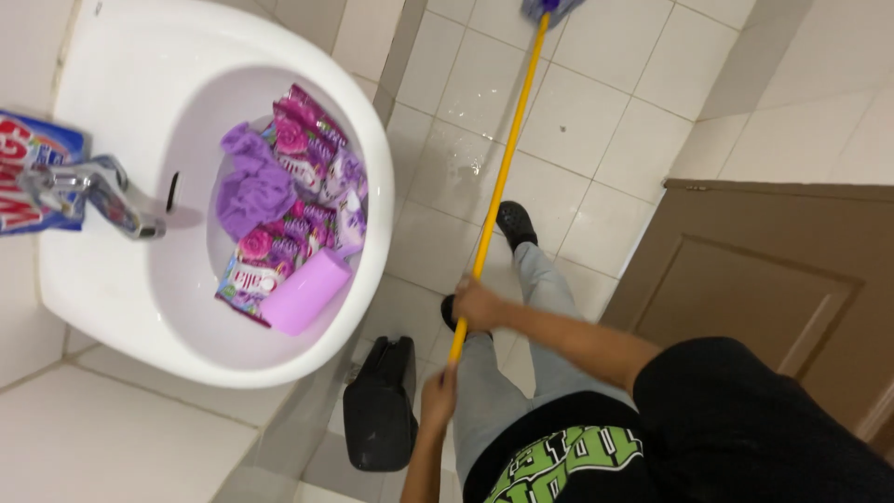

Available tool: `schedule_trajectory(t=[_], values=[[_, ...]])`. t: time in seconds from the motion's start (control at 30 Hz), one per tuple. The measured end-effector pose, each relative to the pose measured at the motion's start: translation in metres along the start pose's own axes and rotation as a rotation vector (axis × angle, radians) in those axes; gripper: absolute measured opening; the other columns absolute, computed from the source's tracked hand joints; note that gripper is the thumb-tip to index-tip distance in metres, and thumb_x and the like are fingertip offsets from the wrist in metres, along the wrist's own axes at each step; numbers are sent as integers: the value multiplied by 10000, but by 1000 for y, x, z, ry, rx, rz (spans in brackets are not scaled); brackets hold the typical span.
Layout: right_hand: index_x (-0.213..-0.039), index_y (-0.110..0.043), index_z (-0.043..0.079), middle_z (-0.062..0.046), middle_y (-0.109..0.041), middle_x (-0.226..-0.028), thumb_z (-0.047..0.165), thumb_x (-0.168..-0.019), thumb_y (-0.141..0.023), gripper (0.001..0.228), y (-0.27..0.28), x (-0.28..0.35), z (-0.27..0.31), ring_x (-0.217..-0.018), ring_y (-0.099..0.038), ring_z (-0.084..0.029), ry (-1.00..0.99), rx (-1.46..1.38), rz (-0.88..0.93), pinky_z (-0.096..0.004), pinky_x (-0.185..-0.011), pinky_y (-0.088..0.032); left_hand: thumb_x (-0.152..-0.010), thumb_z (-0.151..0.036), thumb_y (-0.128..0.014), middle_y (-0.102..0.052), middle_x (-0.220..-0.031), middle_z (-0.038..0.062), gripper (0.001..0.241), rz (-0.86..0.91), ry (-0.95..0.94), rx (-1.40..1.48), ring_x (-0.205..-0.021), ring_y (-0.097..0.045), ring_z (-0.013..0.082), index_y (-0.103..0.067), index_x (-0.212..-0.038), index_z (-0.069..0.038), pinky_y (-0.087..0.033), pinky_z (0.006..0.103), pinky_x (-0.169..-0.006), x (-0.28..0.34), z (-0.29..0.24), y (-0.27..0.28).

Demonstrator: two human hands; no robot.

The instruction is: Mopping the tiled floor of a bathroom area after washing items in the sink.

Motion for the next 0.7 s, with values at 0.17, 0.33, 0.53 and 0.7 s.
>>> schedule_trajectory(t=[0.17, 0.33, 0.53, 0.7], values=[[-788, -768, 199, 5, -672, -788, 226, -700, -779, 93, -16, 16, 199, -977, -623, -240, 71, -65, 227, -648, -1180, -256, -995, -525, -549, -490, -543, 71, 605, -50, 315, 82, -508, -460, 180, -611, -697, -1, -366, 368, -505, 143, 165, 29], [-787, -743, 163, -11, -656, -822, 179, -730, -737, 60, 12, 1, 172, -1003, -627, -262, 125, -71, 117, -603, -1120, -310, -980, -523, -548, -536, -573, 101, 603, -122, 199, 84, -537, -486, 185, -609, -707, 12, -399, 380, -518, 137, 84, 41], [-839, -701, 120, -109, -650, -964, 165, -737, -724, 113, 49, -31, -89, -1055, -609, -349, 55, -15, -27, -527, -1051, -437, -1045, -514, -499, -598, -639, 132, 602, -74, -285, 273, -578, -589, 247, -610, -801, 25, -454, 434, -549, -72, -80, -28], [-883, -773, 159, -50, -669, -917, 140, -695, -778, 189, 135, -75, -96, -1125, -575, -305, -115, 250, 33, -657, -1213, -174, -1016, -509, -528, -642, -667, 174, 598, -213, -195, 175, -633, -630, 321, -658, -784, 27, -475, 454, -626, -105, -146, 4]])
Point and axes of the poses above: each hand's wrist, its own x-axis away from the middle knuckle, its own y-axis out of the back of the hand, z = x × y, the point moved 7 cm from there along -x, towards the middle knuckle
